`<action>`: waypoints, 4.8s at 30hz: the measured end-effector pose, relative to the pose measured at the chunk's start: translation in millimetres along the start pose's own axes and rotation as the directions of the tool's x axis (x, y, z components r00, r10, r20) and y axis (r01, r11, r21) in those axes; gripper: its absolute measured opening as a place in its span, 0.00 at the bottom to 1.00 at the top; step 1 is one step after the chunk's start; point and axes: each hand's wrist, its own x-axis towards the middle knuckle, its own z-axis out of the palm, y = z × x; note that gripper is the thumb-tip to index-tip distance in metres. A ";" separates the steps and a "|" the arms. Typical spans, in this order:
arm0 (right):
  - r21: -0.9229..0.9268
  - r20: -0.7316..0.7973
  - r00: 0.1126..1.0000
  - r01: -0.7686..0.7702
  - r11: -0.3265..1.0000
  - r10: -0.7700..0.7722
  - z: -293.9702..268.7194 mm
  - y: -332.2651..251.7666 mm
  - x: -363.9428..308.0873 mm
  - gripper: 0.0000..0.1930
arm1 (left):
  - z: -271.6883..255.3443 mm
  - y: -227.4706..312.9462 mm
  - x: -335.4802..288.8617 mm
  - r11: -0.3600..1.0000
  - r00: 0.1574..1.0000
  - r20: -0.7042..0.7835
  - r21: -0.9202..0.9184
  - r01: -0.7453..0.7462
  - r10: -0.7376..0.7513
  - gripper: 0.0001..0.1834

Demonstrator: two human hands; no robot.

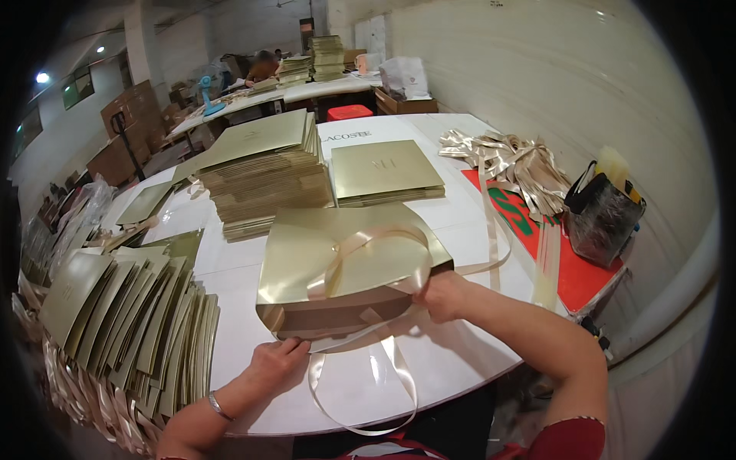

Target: Assembling and gluing ribbon handles to gold-colored gift bags at a workstation.

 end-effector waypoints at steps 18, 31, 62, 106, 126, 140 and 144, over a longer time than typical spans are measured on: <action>0.553 -0.158 0.948 -0.148 0.820 0.278 -12.1 -118.8 82.5 0.17 | 18.4 2.2 1.5 0.976 0.978 -0.066 -0.105 0.188 -0.196 0.09; 0.664 -0.366 0.891 0.049 0.746 0.267 17.6 -125.1 107.5 0.08 | 16.0 2.2 3.7 0.964 0.973 -0.041 -0.156 0.216 -0.225 0.08; 0.505 -0.418 0.885 0.036 0.862 0.207 29.0 -123.1 -28.2 0.09 | 37.0 42.5 50.4 0.989 0.998 0.030 -0.135 -0.053 0.057 0.09; 0.973 -0.215 -0.663 -0.079 0.218 0.717 201.1 1.3 -374.8 0.36 | 59.4 70.7 65.1 0.958 0.997 0.021 -0.276 0.079 -0.076 0.02; 0.759 0.003 0.385 0.600 -0.253 0.923 75.6 -143.2 -202.7 0.33 | 27.2 63.0 66.1 0.948 0.988 0.138 -0.317 -0.020 0.067 0.18; 0.804 0.327 0.846 -0.015 -0.595 0.421 37.0 -141.8 -95.6 0.14 | 41.5 50.7 51.2 0.893 0.993 0.111 -0.440 0.092 -0.048 0.13; 0.835 0.316 0.841 -0.026 -0.550 0.439 30.5 -143.3 -104.8 0.14 | 43.3 47.8 48.5 0.862 0.995 0.089 -0.500 0.087 -0.049 0.11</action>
